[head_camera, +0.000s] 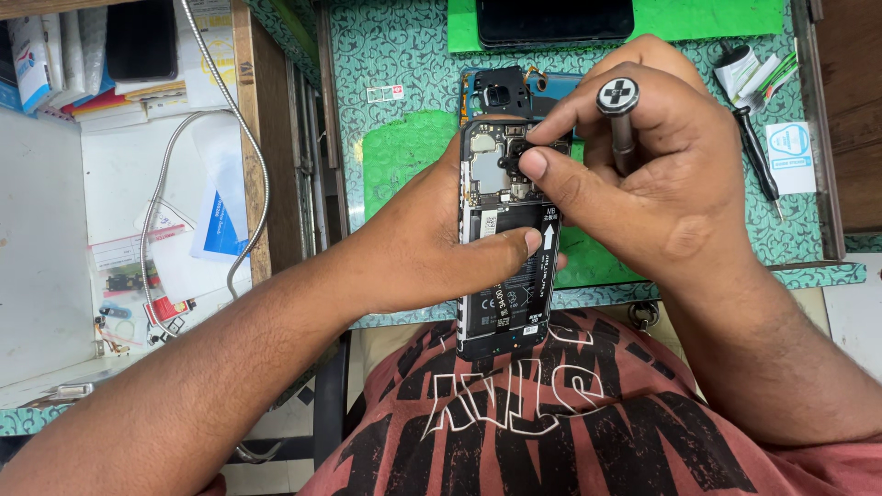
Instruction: The person works on a disassembled smartphone at a repair bench, prying around the open chassis with a small tool, unscrewing components with a screwdriver, and pulling the old battery out of the phone. They then hold up a new replacement battery and position it over the open phone.
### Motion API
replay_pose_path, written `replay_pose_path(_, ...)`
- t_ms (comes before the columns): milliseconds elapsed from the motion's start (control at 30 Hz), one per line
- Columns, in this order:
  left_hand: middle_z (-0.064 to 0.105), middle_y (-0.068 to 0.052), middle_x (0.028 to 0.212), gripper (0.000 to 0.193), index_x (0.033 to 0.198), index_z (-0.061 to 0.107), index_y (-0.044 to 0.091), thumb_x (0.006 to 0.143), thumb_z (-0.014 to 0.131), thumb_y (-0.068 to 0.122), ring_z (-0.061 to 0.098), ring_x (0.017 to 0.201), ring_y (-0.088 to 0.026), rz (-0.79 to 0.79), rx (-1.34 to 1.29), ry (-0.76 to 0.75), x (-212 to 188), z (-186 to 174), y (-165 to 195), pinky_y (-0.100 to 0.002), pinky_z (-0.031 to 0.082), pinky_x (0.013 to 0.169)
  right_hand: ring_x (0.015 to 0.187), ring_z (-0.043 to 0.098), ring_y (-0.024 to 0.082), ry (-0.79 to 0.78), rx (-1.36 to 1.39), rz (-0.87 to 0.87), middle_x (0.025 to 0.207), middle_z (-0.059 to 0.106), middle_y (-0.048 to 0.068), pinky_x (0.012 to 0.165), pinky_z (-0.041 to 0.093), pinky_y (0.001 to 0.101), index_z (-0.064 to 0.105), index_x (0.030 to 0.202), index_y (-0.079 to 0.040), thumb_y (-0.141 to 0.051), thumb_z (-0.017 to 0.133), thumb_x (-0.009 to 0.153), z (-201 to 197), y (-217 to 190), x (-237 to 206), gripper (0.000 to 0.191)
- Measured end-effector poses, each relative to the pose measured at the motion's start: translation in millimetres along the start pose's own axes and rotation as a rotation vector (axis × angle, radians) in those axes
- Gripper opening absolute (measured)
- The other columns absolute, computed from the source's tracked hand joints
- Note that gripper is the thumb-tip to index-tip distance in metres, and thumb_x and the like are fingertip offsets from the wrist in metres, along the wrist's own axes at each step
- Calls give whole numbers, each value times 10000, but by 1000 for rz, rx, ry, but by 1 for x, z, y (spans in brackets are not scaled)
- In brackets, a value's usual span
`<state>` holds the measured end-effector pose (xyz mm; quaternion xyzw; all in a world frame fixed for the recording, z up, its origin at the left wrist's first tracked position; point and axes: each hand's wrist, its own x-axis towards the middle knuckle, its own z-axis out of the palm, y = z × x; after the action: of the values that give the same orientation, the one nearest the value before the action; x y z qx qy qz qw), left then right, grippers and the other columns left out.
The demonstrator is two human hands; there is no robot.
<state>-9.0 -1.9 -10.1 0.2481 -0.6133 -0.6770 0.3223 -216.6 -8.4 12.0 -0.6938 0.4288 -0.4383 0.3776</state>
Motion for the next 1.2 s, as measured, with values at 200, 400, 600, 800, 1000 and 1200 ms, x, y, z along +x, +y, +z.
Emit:
replay_pose_path(200, 638, -137, 1214, 669, 1531, 172, -5, 991, 567, 1, 770, 1048, -197, -41, -16, -8, 1, -1, 3, -352, 676, 915, 813, 485, 45, -28, -103, -106, 1023, 528, -2, 666, 377, 176, 702, 1075, -51, -36, 823, 933, -2, -1, 0, 188)
replay_pose_path(400, 660, -135, 1190, 665, 1535, 180, -3, 1000, 574, 9, 766, 1057, -196, -42, -18, -12, 0, -1, 2, -351, 672, 921, 799, 502, 74, 8, -225, -171, 1009, 569, 28, 631, 373, 191, 718, 1048, -53, -48, 848, 923, 0, -3, 0, 180)
replay_pose_path(600, 629, -109, 1274, 667, 1545, 255, -5, 993, 630, 29, 701, 1165, -155, 42, 124, 16, -2, -4, -2, -329, 616, 987, 738, 504, 67, 21, -315, -222, 998, 594, 37, 626, 387, 203, 724, 1070, -62, -42, 857, 919, -1, 0, -5, 202)
replay_pose_path(800, 620, -93, 1304, 648, 1529, 333, 3, 980, 668, 82, 649, 1221, -139, 33, 195, 49, -4, -7, -5, -318, 583, 1030, 688, 500, 48, 27, -432, -359, 1019, 593, 53, 578, 369, 191, 740, 1083, -65, -45, 909, 963, -2, 3, -5, 208)
replay_pose_path(1000, 592, -105, 1360, 681, 1559, 316, 6, 996, 693, 76, 610, 1278, -157, 95, 237, 58, -5, -7, -8, -335, 561, 1082, 613, 426, 54, 28, -406, -293, 1004, 585, 55, 508, 320, 213, 735, 1042, -63, -44, 894, 873, -3, -2, -4, 233)
replay_pose_path(1200, 622, -132, 1302, 648, 1514, 293, 9, 1000, 688, 21, 647, 1272, -182, 129, 270, 25, -3, -6, -4, -350, 585, 1078, 687, 483, 25, -21, -272, -211, 1028, 571, 39, 576, 409, 186, 721, 1091, -54, -63, 812, 933, -10, 4, -5, 183)
